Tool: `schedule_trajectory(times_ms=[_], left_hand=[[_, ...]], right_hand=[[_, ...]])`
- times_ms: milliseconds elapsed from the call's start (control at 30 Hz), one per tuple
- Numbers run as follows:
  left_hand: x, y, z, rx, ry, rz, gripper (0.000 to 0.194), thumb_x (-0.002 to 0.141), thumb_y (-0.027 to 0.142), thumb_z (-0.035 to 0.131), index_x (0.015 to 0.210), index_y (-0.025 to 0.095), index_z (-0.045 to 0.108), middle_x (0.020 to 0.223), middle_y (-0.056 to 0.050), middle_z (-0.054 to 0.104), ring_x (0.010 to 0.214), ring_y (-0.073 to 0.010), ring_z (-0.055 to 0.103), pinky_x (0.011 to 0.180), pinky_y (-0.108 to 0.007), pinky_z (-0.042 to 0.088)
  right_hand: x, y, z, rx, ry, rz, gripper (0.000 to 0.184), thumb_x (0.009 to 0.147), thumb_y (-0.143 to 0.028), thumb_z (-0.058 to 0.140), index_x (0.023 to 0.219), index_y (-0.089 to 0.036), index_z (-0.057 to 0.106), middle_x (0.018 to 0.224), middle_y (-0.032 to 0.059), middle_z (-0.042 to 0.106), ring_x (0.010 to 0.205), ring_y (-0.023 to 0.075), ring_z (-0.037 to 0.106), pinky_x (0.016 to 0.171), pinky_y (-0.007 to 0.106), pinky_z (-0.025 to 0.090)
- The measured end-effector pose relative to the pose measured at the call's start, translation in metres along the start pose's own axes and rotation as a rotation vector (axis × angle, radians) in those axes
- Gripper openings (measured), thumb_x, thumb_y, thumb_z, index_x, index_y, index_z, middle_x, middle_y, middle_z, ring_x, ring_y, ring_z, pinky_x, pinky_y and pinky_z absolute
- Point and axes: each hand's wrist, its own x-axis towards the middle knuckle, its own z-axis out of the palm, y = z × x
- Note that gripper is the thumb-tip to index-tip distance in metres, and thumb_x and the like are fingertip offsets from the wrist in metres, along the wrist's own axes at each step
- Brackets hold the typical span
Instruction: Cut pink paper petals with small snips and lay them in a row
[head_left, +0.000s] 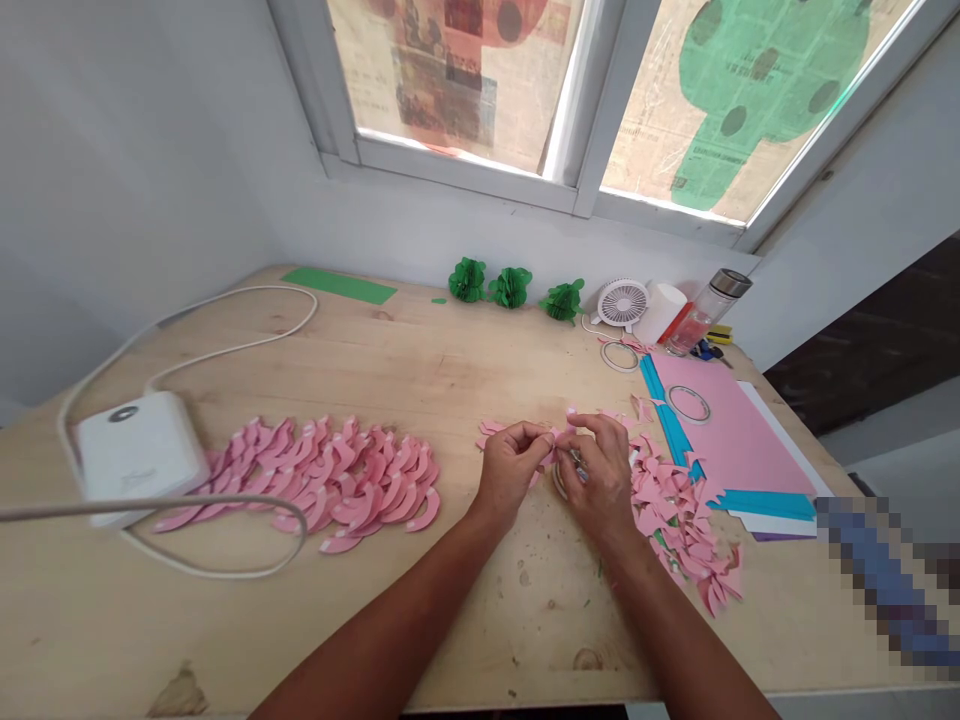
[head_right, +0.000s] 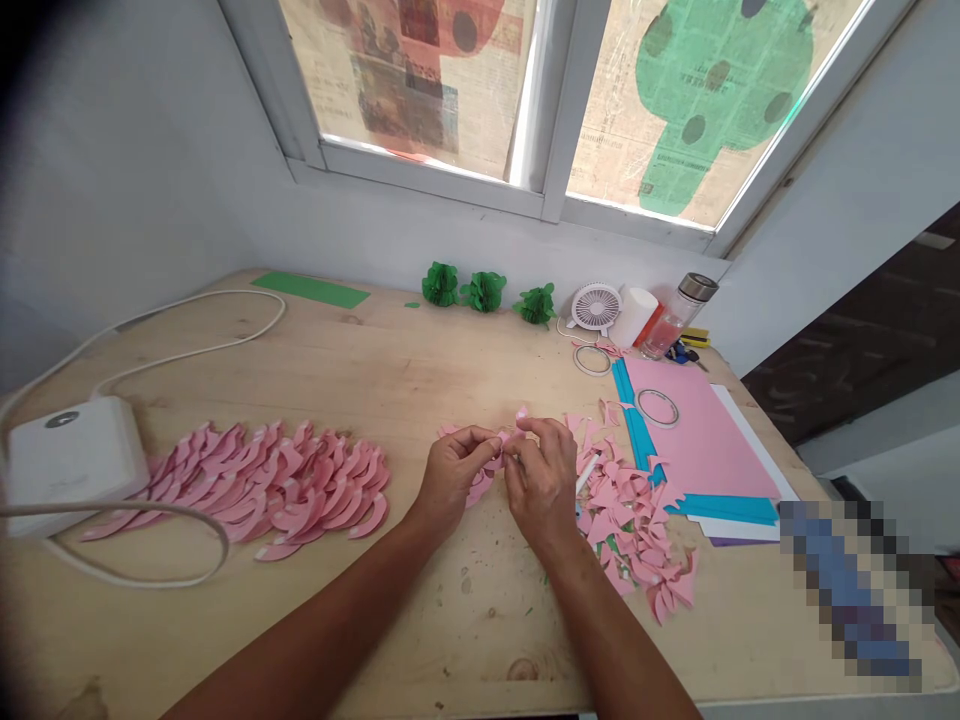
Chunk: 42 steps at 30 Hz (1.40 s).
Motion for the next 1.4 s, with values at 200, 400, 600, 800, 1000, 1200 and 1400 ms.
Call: schedule_trajectory(times_ms=[200, 400, 600, 800, 1000, 1200, 1400], left_hand=[[0.0009, 0.0019, 0.0000, 0.003, 0.035, 0.021, 0.014, 0.062, 0.026, 0.067, 0.057, 0.014, 0.061, 0.052, 0.003, 0.055, 0.048, -0.0072, 0.046, 0.047, -0.018, 0.036], [0.0010, 0.0026, -0.0005, 0.012, 0.036, 0.017, 0.015, 0.061, 0.026, 0.067, 0.056, 0.014, 0.060, 0.050, 0.003, 0.054, 0.046, -0.0069, 0.045, 0.046, -0.019, 0.036], [-0.0013, 0.0058, 0.0011, -0.003, 0.032, -0.007, 0.013, 0.061, 0.025, 0.066, 0.056, 0.014, 0.060, 0.048, 0.004, 0.052, 0.044, -0.0062, 0.042, 0.043, -0.018, 0.033], [-0.0016, 0.0065, 0.0021, -0.004, 0.012, 0.026, 0.015, 0.061, 0.025, 0.066, 0.054, 0.014, 0.059, 0.050, 0.003, 0.052, 0.047, -0.0069, 0.044, 0.046, -0.018, 0.035], [-0.0016, 0.0060, 0.0030, -0.014, 0.007, 0.020, 0.019, 0.064, 0.028, 0.065, 0.054, 0.014, 0.059, 0.051, 0.003, 0.052, 0.049, -0.0075, 0.044, 0.048, -0.019, 0.036], [-0.0016, 0.0054, 0.0029, -0.015, -0.004, 0.006, 0.021, 0.060, 0.032, 0.069, 0.056, 0.014, 0.060, 0.052, 0.002, 0.052, 0.049, -0.0079, 0.044, 0.047, -0.019, 0.035], [-0.0020, 0.0048, 0.0026, -0.039, -0.024, -0.007, 0.017, 0.062, 0.029, 0.068, 0.058, 0.014, 0.061, 0.053, 0.002, 0.054, 0.049, -0.0073, 0.044, 0.047, -0.019, 0.035]], right_hand=[[-0.0002, -0.0002, -0.0013, 0.055, -0.020, 0.035, 0.011, 0.079, -0.011, 0.051, 0.081, -0.021, 0.055, 0.104, 0.0080, 0.055, 0.102, 0.0229, 0.047, 0.087, 0.042, 0.041], [0.0009, 0.0002, -0.0024, 0.076, -0.035, 0.069, 0.011, 0.079, -0.010, 0.051, 0.081, -0.020, 0.056, 0.102, 0.0079, 0.055, 0.102, 0.0226, 0.047, 0.088, 0.042, 0.040], [0.0003, 0.0010, -0.0013, 0.087, -0.029, 0.092, 0.012, 0.078, -0.010, 0.052, 0.081, -0.021, 0.056, 0.102, 0.0071, 0.056, 0.101, 0.0221, 0.047, 0.088, 0.042, 0.040], [0.0000, 0.0014, -0.0006, 0.093, -0.028, 0.111, 0.012, 0.077, -0.010, 0.052, 0.080, -0.021, 0.057, 0.100, 0.0066, 0.056, 0.101, 0.0220, 0.047, 0.087, 0.041, 0.039], [0.0002, 0.0011, -0.0003, 0.087, -0.027, 0.120, 0.011, 0.077, -0.011, 0.052, 0.079, -0.020, 0.058, 0.098, 0.0068, 0.055, 0.100, 0.0225, 0.047, 0.086, 0.042, 0.040], [0.0003, 0.0004, -0.0001, 0.076, -0.016, 0.133, 0.012, 0.076, -0.011, 0.052, 0.078, -0.021, 0.058, 0.097, 0.0067, 0.055, 0.098, 0.0232, 0.048, 0.085, 0.043, 0.040], [0.0005, -0.0002, 0.0001, 0.052, -0.013, 0.146, 0.011, 0.076, -0.011, 0.053, 0.078, -0.021, 0.056, 0.096, 0.0064, 0.055, 0.098, 0.0231, 0.048, 0.085, 0.041, 0.039]])
